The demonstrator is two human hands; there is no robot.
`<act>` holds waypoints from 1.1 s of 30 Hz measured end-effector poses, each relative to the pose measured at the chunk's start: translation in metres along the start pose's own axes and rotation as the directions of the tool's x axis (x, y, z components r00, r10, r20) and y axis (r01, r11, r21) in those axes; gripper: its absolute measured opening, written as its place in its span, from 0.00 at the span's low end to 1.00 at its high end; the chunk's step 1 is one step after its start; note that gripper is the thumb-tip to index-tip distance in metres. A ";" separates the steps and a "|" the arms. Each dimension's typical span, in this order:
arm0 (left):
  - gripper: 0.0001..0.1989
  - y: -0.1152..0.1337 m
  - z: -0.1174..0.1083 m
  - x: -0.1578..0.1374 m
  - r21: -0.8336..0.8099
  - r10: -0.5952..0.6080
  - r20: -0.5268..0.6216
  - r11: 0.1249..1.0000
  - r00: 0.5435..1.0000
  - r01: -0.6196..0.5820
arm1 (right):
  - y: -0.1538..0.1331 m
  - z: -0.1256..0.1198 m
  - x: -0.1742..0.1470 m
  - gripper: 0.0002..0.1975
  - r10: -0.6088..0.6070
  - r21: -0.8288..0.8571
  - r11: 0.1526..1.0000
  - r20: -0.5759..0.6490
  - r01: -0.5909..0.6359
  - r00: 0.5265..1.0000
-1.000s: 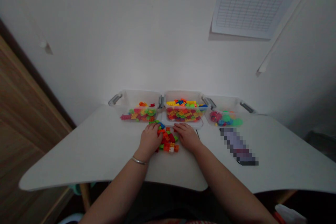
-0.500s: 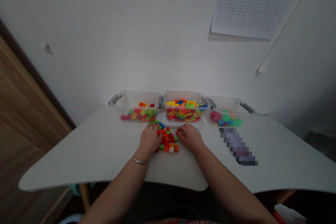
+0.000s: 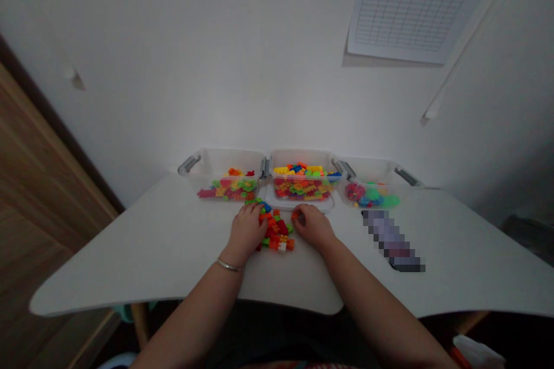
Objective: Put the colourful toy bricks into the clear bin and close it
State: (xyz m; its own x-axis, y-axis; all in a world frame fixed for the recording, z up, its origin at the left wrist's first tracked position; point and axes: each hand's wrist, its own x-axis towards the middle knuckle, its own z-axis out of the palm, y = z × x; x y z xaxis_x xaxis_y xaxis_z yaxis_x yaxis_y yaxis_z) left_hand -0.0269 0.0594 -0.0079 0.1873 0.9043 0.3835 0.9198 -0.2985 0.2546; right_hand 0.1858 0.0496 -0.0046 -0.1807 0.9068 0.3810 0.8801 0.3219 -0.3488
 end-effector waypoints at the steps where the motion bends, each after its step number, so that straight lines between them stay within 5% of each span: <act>1: 0.20 0.000 0.000 0.000 0.003 -0.002 0.006 1.000 1.000 0.002 | 0.000 0.000 0.000 0.05 -0.003 0.002 1.000 0.008 0.003 1.000; 7: 0.20 0.001 -0.002 0.000 0.011 -0.007 0.002 1.000 1.000 0.007 | 0.002 0.002 0.000 0.04 -0.055 0.025 0.998 0.023 0.054 0.998; 10: 0.20 0.000 -0.001 0.000 0.009 -0.006 -0.003 1.000 1.000 0.006 | 0.005 -0.001 0.003 0.05 -0.118 0.100 0.986 -0.162 0.136 0.980; 12: 0.20 0.000 -0.001 0.000 0.005 -0.006 0.002 1.000 1.000 0.006 | 0.008 -0.009 0.007 0.04 -0.135 0.119 0.974 -0.389 0.195 0.911; 15: 0.20 -0.001 -0.001 0.001 0.000 -0.007 0.007 1.000 1.000 0.007 | 0.015 -0.028 0.016 0.04 -0.104 0.075 0.976 -0.665 0.205 0.739; 17: 0.20 -0.001 -0.001 0.000 -0.003 -0.006 0.011 1.000 1.000 0.006 | 0.021 -0.040 0.023 0.04 -0.061 0.056 0.986 -0.755 0.158 0.652; 19: 0.20 -0.001 -0.001 0.000 -0.003 -0.012 0.014 1.000 1.000 0.012 | 0.029 -0.050 0.030 0.05 0.001 0.067 0.994 -0.786 0.084 0.618; 23: 0.21 0.000 -0.003 -0.001 0.000 -0.023 0.018 1.000 1.000 0.023 | 0.043 -0.056 0.044 0.09 0.106 0.100 0.994 -0.781 -0.044 0.615; 33: 0.21 0.001 -0.005 -0.001 -0.005 -0.023 0.033 1.000 0.999 0.023 | 0.051 -0.037 0.044 0.18 0.059 -0.026 0.994 -0.668 -0.103 0.742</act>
State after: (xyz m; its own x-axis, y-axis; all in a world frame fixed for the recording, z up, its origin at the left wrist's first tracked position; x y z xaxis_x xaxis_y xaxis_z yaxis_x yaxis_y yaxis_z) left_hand -0.0280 0.0573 -0.0038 0.1777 0.9205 0.3480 0.9220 -0.2794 0.2681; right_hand 0.2395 0.0962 0.0261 0.2114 0.5097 0.8340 0.9053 0.2196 -0.3637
